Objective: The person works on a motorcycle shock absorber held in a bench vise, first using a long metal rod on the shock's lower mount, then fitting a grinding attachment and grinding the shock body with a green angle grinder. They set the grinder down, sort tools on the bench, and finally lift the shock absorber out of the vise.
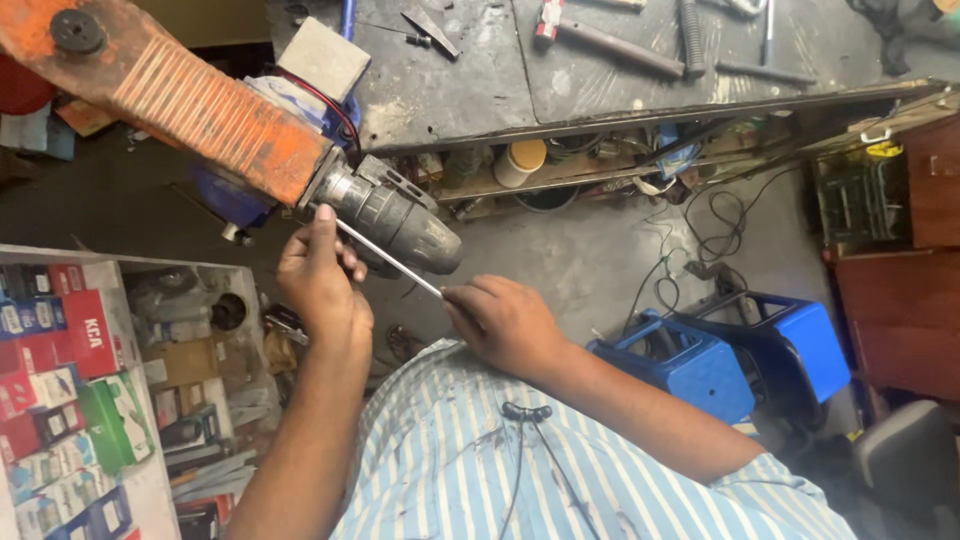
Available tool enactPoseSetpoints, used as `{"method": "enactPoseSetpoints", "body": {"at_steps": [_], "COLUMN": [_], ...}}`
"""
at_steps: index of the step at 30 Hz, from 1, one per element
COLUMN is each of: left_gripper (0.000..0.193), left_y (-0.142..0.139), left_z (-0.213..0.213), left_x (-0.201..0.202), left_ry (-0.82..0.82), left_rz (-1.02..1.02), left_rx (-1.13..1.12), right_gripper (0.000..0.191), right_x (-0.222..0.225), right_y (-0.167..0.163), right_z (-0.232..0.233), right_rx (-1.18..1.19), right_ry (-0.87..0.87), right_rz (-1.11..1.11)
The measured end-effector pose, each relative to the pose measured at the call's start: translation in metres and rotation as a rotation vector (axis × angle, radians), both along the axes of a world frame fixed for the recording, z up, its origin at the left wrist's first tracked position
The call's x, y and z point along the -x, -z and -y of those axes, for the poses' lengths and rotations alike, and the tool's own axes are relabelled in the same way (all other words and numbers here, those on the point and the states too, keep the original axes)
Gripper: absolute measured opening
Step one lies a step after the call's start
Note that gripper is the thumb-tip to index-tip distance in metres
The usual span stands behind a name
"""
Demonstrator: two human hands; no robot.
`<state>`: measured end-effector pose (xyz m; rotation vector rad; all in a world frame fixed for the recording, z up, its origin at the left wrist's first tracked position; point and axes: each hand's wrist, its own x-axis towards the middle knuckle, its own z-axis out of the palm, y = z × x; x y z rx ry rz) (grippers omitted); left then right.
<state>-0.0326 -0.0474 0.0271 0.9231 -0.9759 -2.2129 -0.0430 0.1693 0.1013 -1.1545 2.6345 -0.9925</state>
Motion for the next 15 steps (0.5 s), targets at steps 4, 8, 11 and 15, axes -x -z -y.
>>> {"method": "enactPoseSetpoints", "body": {"at_steps": [4, 8, 11, 15], "left_gripper": [0.02, 0.021, 0.021, 0.018], "left_y": [-0.038, -0.076, -0.082, -0.06], "left_z": [-0.022, -0.035, -0.017, 0.021], "left_x": [-0.004, 0.024, 0.092, 0.218], "left_ry": [0.155, 0.402, 0.494, 0.707], "left_rz": [0.032, 0.033, 0.13, 0.484], "left_rx": [0.254, 0.708, 1.058, 1.718], "right_gripper": [0.021, 0.023, 0.027, 0.029], "right_x": [0.002, -0.001, 0.0, 0.006], "right_y": [0.007, 0.026, 0.05, 0.073], "right_z": [-0.024, -0.057, -0.075, -0.096], "right_rx": [0.081, 0.136, 0.324, 0.286], "right_ry": [0.028, 0.242, 0.317, 0.428], "right_rz": [0.471, 0.991, 0.968, 0.943]}}
